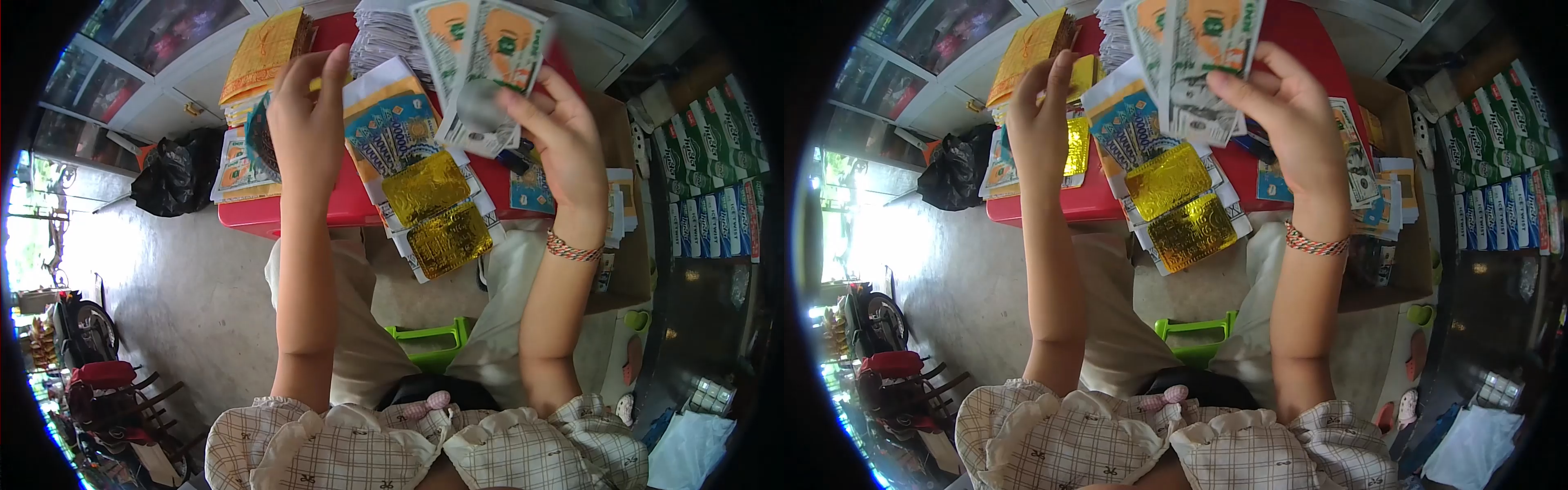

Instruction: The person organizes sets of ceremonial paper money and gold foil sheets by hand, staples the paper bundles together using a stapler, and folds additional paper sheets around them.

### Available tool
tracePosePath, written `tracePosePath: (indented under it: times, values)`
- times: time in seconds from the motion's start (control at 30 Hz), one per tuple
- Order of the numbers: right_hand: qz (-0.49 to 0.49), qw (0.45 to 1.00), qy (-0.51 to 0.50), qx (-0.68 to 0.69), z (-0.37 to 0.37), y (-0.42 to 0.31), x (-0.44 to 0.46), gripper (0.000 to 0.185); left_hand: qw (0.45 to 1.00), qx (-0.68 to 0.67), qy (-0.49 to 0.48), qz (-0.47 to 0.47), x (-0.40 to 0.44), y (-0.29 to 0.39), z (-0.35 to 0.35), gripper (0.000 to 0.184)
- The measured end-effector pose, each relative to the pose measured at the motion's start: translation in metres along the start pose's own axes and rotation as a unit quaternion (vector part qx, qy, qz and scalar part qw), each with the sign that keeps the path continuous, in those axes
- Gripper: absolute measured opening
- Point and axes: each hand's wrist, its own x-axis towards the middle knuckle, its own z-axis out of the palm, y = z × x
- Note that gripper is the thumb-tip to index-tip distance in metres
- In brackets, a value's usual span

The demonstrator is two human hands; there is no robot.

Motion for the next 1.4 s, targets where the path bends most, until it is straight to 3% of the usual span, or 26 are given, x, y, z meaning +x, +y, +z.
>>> tracePosePath:
  times: [0.07,0.17,0.33,0.4,0.5,0.73,0.83,1.07,1.4]
  values:
    - [0.04,0.998,-0.038,-0.011,0.007,0.003,0.0,0.025,0.939,-0.318,-0.099,-0.086,-0.005,0.014,0.008,0.044]
    - [0.054,0.995,-0.071,-0.037,0.013,0.006,-0.001,0.025,0.823,-0.517,-0.173,-0.16,-0.012,0.015,0.021,0.039]
    - [0.114,0.987,-0.1,-0.057,0.017,0.011,0.0,0.024,0.826,-0.505,-0.169,-0.186,-0.014,0.013,0.028,0.023]
    - [0.086,0.991,-0.081,-0.058,0.018,0.015,0.001,0.023,0.856,-0.455,-0.172,-0.173,-0.014,0.008,0.03,0.019]
    - [0.052,0.995,-0.045,-0.077,0.015,0.017,0.002,0.021,0.878,-0.422,-0.165,-0.152,-0.016,0.009,0.035,0.018]
    - [0.057,0.993,0.006,-0.103,0.013,0.018,0.003,0.02,0.866,-0.449,-0.167,-0.143,-0.018,0.01,0.039,0.019]
    - [0.05,0.994,0.009,-0.101,0.014,0.016,0.002,0.02,0.88,-0.422,-0.173,-0.134,-0.018,0.01,0.038,0.02]
    - [0.056,0.99,0.002,-0.127,0.012,0.018,0.003,0.022,0.856,-0.466,-0.167,-0.149,-0.018,0.015,0.034,0.023]
    - [-0.081,0.98,0.007,-0.179,-0.019,0.002,0.004,0.036,0.848,-0.459,-0.219,-0.148,-0.025,0.016,0.036,0.025]
